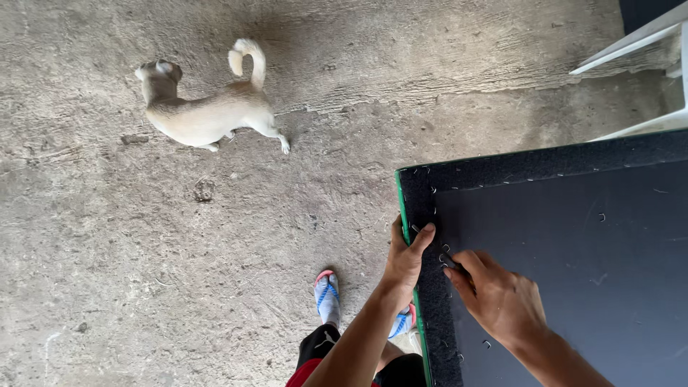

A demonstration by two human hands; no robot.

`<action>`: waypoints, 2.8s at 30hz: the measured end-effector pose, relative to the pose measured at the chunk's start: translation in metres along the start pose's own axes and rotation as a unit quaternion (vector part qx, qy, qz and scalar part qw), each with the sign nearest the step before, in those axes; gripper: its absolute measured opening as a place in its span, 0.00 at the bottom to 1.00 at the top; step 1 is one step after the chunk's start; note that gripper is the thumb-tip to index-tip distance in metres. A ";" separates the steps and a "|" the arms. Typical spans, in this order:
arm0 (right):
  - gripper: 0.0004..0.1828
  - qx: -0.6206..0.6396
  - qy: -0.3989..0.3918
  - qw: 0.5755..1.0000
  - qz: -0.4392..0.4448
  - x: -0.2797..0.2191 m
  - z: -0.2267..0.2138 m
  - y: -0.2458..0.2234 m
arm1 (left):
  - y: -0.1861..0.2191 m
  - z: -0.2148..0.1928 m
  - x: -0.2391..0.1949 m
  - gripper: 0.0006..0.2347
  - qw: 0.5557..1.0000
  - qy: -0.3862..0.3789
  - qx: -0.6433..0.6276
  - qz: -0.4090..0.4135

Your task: The person uses a small metal tool to pry and remove metal staples from the black fabric border of a large rectangular board. The person works along the edge, pulling out staples one by one.

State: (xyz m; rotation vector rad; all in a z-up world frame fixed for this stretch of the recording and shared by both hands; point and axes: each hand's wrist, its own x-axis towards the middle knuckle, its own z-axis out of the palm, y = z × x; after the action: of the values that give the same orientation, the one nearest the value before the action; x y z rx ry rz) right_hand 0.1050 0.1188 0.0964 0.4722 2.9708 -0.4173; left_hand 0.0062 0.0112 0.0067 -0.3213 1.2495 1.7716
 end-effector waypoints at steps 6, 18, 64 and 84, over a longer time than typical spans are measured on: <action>0.18 -0.076 -0.049 0.994 -0.064 0.042 -0.027 0.011 | -0.003 0.000 0.005 0.47 1.000 0.000 -0.023 0.018; 0.23 -0.080 0.108 0.978 -0.159 0.043 0.031 0.057 | -0.001 -0.004 -0.001 0.53 0.999 0.004 -0.017 -0.044; 0.32 -0.316 -0.107 0.938 -0.096 0.068 -0.050 -0.054 | 0.035 -0.008 0.035 0.50 0.995 -0.057 0.030 0.073; 0.25 -0.365 -0.092 0.913 -0.158 0.074 -0.048 -0.048 | 0.035 -0.004 0.033 0.45 0.994 -0.064 0.011 0.082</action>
State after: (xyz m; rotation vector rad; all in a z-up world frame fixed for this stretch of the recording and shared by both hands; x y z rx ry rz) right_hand 0.0170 0.1098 0.1441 -0.1250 2.7283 0.5920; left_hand -0.0411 0.0230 0.0049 -0.0918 1.2309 1.8845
